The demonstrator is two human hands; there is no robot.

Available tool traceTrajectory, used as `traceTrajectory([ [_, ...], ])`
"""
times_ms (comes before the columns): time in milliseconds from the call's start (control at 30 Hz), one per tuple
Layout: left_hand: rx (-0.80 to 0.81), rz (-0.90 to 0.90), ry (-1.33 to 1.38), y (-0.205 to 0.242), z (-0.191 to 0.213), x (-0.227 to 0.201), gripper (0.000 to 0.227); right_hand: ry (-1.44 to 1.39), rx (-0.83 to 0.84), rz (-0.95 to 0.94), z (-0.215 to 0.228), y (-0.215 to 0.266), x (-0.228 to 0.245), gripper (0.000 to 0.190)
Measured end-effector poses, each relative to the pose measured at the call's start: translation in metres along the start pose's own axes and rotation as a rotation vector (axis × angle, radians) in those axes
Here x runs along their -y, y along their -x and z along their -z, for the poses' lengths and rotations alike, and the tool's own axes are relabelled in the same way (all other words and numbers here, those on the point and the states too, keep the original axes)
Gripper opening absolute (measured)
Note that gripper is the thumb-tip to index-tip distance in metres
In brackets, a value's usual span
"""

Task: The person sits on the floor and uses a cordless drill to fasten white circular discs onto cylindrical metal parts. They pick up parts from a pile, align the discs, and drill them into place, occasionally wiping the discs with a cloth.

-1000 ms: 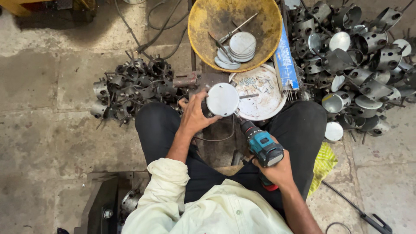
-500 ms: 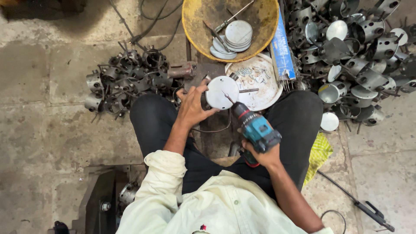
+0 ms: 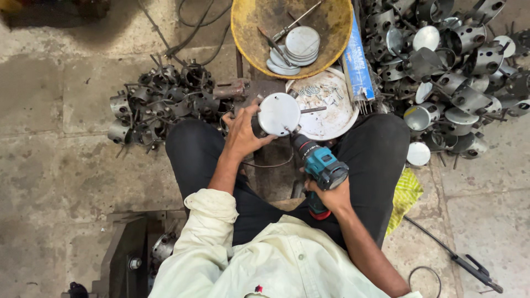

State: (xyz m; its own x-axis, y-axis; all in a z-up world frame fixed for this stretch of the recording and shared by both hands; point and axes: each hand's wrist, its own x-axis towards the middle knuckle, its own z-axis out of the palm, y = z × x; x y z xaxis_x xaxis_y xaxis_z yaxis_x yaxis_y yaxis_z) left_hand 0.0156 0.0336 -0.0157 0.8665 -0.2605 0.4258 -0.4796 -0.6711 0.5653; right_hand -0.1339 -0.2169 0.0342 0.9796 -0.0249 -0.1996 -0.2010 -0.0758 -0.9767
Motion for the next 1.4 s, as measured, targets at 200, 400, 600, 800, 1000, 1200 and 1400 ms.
traceTrajectory([
  [200, -0.028, -0.014, -0.017, -0.001, -0.003, 0.002, 0.093, -0.014, -0.039, 0.074, -0.006, 0.007, -0.008, 0.035],
  [400, -0.017, -0.040, -0.013, 0.001, -0.003, 0.004, 0.093, -0.202, -0.104, 0.041, -0.008, 0.003, -0.008, 0.033],
  [600, -0.003, 0.005, -0.017, 0.001, -0.003, 0.002, 0.092, -0.200, -0.059, -0.042, -0.012, 0.008, -0.008, 0.033],
  [800, -0.008, -0.006, -0.020, -0.001, -0.004, 0.003, 0.093, -0.216, -0.152, -0.014, -0.018, 0.001, -0.012, 0.032],
  [1000, 0.007, -0.022, -0.034, 0.004, -0.006, 0.004, 0.094, -0.077, -0.069, 0.135, -0.026, -0.045, -0.025, 0.029],
  [1200, -0.040, -0.039, -0.030, 0.004, -0.008, 0.005, 0.094, -0.199, 0.000, 0.091, -0.032, -0.064, -0.040, 0.032],
  [1400, -0.032, -0.022, -0.036, 0.001, -0.007, 0.004, 0.094, -0.243, 0.022, 0.087, -0.034, -0.066, -0.038, 0.032],
])
